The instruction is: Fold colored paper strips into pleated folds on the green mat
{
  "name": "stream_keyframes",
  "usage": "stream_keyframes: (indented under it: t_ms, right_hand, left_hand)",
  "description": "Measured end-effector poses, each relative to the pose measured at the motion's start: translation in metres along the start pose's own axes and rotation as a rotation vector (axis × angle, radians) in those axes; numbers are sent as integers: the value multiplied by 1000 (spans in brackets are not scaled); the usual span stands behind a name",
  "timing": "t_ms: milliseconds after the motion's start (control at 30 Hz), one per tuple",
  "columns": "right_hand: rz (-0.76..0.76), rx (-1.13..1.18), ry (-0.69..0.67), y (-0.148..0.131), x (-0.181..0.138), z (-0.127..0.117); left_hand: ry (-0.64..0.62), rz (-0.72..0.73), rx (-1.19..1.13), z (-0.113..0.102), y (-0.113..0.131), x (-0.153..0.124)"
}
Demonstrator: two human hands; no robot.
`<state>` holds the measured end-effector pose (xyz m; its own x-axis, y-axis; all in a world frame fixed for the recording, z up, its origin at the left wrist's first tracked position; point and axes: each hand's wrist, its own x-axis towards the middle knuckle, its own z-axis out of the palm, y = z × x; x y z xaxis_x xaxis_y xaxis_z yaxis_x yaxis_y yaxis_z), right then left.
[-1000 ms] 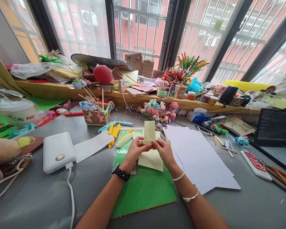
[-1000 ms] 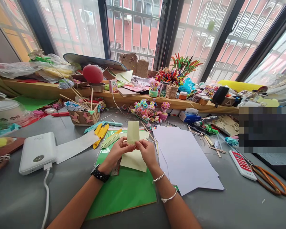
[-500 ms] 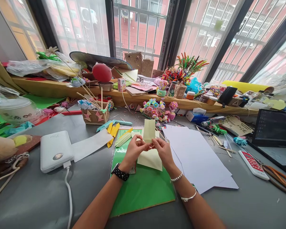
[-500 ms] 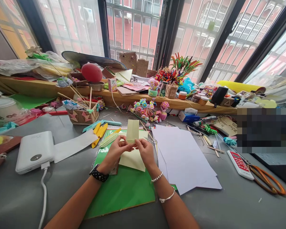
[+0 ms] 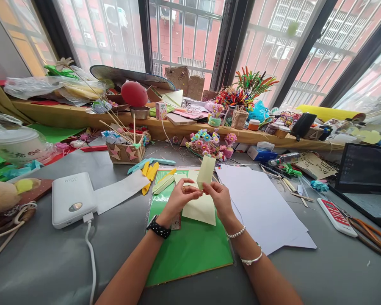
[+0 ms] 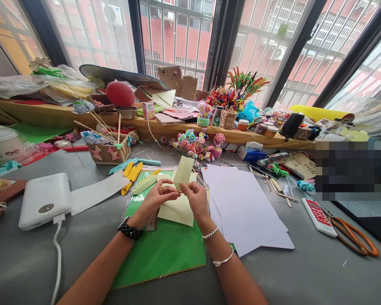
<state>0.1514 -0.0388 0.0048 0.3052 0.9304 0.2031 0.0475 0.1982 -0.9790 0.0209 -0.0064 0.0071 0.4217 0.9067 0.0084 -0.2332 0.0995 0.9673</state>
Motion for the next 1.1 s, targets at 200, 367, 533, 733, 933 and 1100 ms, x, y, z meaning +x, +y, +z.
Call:
stream_keyframes:
  t_ms: [200,367,533,733,933,1100]
  right_hand:
    - [-25,-11,-42,-2,-2,0]
    - [-42,-14,-55,-4,-3,1]
    - [-51,-3,-45,-3,-3,2]
    - [-64,-62,-26,1,-1,1]
    - [-91,-150,-45,0,1,-3]
    - [-117,-232,-77,0,1,-4]
  left_hand:
    - [17,18,16,1,1,-1]
    - [-12,21,-19,2,3,-2]
    - [-25,22,-42,2,2,-1]
    - [-38,-24,-42,2,2,-2]
    - [73,-38,-19,3,8,-2]
    - [80,-35,-1,0,8,-2]
